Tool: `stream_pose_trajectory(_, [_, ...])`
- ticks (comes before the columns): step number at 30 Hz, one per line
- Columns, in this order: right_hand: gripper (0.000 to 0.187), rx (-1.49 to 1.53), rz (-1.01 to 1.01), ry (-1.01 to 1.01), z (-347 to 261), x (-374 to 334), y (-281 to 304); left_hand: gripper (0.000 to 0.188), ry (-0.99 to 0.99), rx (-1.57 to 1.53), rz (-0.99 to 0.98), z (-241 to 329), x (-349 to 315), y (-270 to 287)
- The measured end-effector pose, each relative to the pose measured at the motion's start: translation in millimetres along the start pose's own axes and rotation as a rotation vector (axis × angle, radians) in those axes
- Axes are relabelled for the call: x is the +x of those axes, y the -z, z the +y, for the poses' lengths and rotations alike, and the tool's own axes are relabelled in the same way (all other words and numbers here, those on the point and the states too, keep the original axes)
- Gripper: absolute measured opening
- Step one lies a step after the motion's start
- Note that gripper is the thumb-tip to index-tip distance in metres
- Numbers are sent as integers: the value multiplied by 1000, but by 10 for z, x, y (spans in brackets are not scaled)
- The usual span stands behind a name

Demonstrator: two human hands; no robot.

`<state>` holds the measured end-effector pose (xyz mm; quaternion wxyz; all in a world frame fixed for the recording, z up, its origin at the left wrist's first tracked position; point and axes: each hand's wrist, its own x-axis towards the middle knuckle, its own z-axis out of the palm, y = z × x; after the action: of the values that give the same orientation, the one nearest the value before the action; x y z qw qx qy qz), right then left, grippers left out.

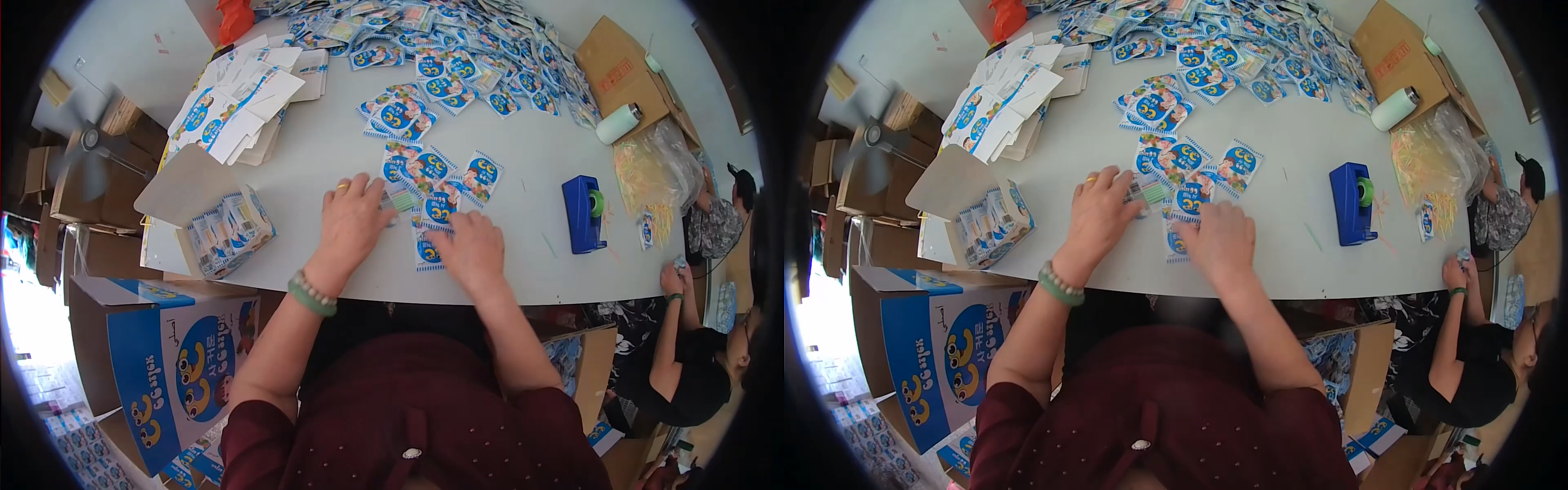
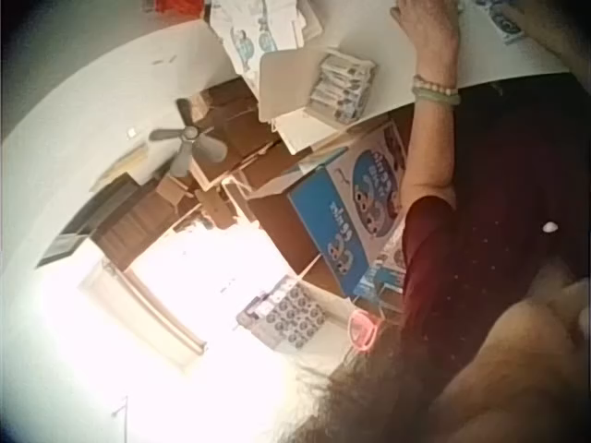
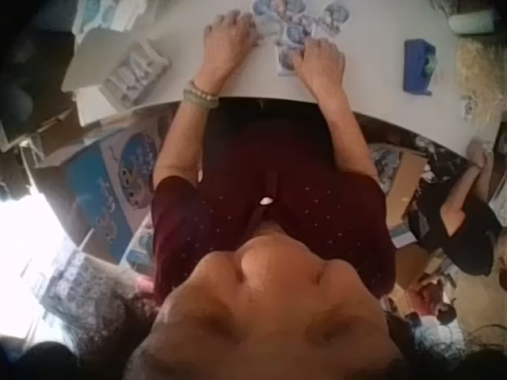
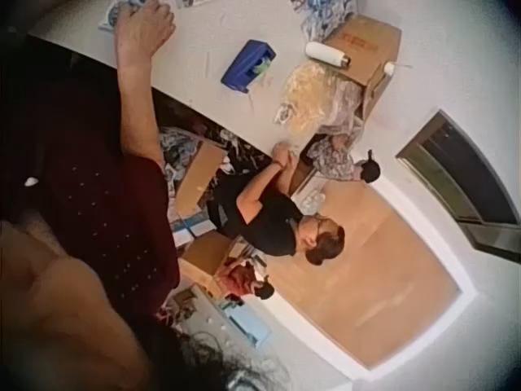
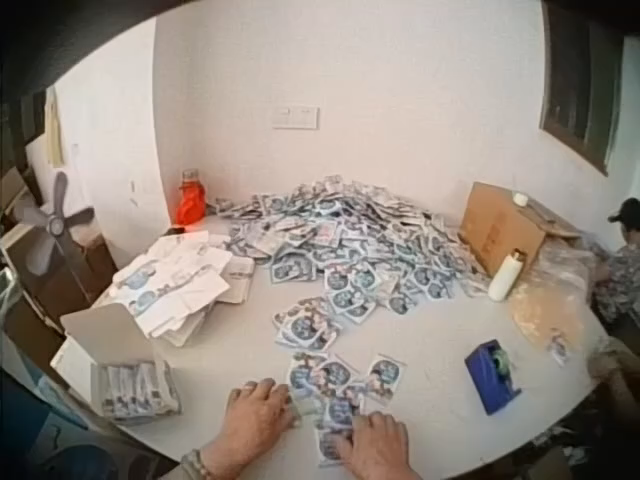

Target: Folding cardboard boxes and filling them with stacks of small packaged labels.

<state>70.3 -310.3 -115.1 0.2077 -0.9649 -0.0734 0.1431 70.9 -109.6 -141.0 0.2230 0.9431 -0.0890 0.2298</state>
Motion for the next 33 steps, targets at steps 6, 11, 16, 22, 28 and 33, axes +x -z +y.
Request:
stream_pose_trajectory(6, [53, -116, 289, 30, 47, -168, -285, 33, 118, 30, -198, -5, 34, -143])
stream_pose_trajectory(11, [54, -3, 202, -18, 353, -95, -68, 23, 511, -560, -308, -137, -248, 152])
stream_pose_trajectory(16, [49, 269, 73, -150, 610, -160, 2, 18, 907, -1283, -269, -169, -375, 340])
stream_pose_trajectory(22, [29, 1194, -124, -46, 649, -317, 115, 13, 929, -1550, -13, 156, -481, 196])
stream_pose_trajectory(28, [16, 1390, -32, 5, -107, -129, -291, 17, 852, -1756, -140, 535, -484, 158])
stream_pose_trajectory(33, [17, 802, 93, 237, -201, -86, -347, 25, 1017, -1695, -359, 265, -464, 176])
